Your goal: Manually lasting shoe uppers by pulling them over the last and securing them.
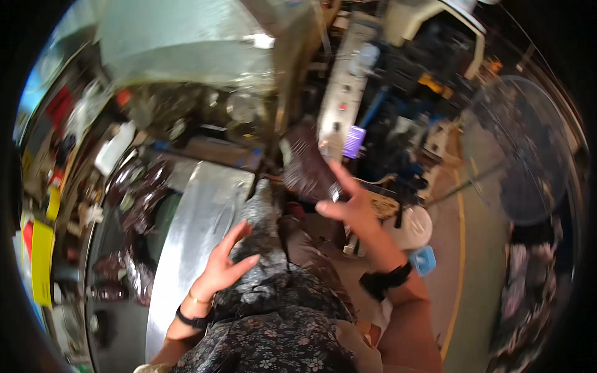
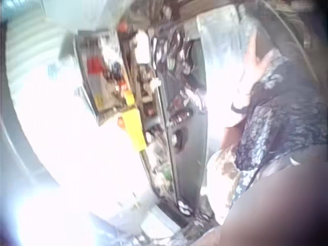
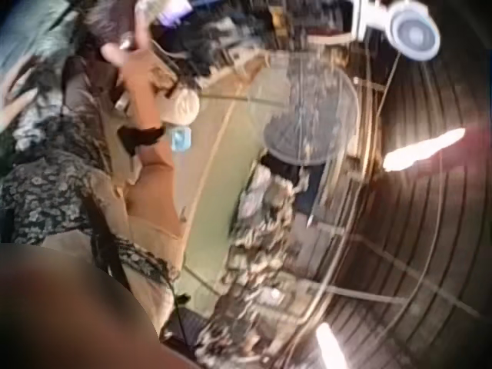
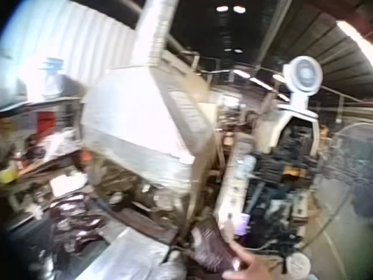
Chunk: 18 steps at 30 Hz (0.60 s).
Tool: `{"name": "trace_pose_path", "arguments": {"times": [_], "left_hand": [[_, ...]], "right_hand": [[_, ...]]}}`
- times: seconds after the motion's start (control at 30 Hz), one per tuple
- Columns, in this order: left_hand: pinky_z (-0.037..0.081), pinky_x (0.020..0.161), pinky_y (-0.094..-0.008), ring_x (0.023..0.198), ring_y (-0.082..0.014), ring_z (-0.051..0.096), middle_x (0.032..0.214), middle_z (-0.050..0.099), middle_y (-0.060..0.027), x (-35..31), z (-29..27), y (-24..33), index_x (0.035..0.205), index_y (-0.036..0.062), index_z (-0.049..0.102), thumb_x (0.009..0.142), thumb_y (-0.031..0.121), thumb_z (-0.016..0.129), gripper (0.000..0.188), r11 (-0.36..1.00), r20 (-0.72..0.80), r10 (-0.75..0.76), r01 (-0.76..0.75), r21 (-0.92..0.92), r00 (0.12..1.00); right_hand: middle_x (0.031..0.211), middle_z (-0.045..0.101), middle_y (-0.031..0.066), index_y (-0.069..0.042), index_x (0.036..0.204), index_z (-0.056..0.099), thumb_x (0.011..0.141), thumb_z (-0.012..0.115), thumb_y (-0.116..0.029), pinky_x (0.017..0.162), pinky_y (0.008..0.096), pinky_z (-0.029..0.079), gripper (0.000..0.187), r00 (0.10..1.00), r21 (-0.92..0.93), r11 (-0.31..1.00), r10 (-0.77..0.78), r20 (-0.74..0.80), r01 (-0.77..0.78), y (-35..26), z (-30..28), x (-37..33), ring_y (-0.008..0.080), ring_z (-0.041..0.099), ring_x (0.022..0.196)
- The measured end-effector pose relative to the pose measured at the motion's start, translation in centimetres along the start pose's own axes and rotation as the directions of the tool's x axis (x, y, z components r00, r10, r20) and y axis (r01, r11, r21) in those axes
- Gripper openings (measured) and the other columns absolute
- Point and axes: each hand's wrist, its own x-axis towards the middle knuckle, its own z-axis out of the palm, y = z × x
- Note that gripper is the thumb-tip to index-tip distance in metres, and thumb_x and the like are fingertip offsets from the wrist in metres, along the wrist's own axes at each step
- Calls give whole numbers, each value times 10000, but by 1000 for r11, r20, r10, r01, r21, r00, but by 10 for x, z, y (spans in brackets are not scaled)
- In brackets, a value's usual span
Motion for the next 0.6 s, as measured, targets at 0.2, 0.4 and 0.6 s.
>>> {"name": "trace_pose_path", "arguments": {"times": [0.2, 0.4, 0.6], "left_hand": [[495, 899, -281, 1023, -139, 628, 1091, 680, -92, -57, 18, -27, 1295, -6, 552, 896, 81, 670, 425, 904, -17, -417, 413, -112, 909], [515, 859, -282, 983, -168, 662, 1063, 698, -123, -69, 28, -34, 1238, -8, 590, 908, 89, 647, 349, 920, -67, -385, 388, 49, 921], [526, 827, -287, 960, -190, 677, 1034, 708, -138, -52, 49, -24, 1211, -6, 603, 908, 111, 649, 328, 933, -59, -331, 336, 127, 942]], "right_hand": [[1158, 565, 178, -158, 1337, 554, 610, 822, -117, 892, 393, 487, 776, 766, -899, 425, -543, -344, -102, -33, -210, 30, 350, 595, 1046], [1270, 584, 157, -196, 1382, 536, 646, 769, -201, 871, 380, 497, 772, 808, -716, 601, -189, -559, -355, -36, -316, 70, 283, 625, 1049], [1255, 613, 180, -175, 1399, 517, 639, 764, -186, 895, 369, 487, 800, 905, -758, 596, -119, -410, -265, -37, -346, 73, 262, 627, 1067]]}}
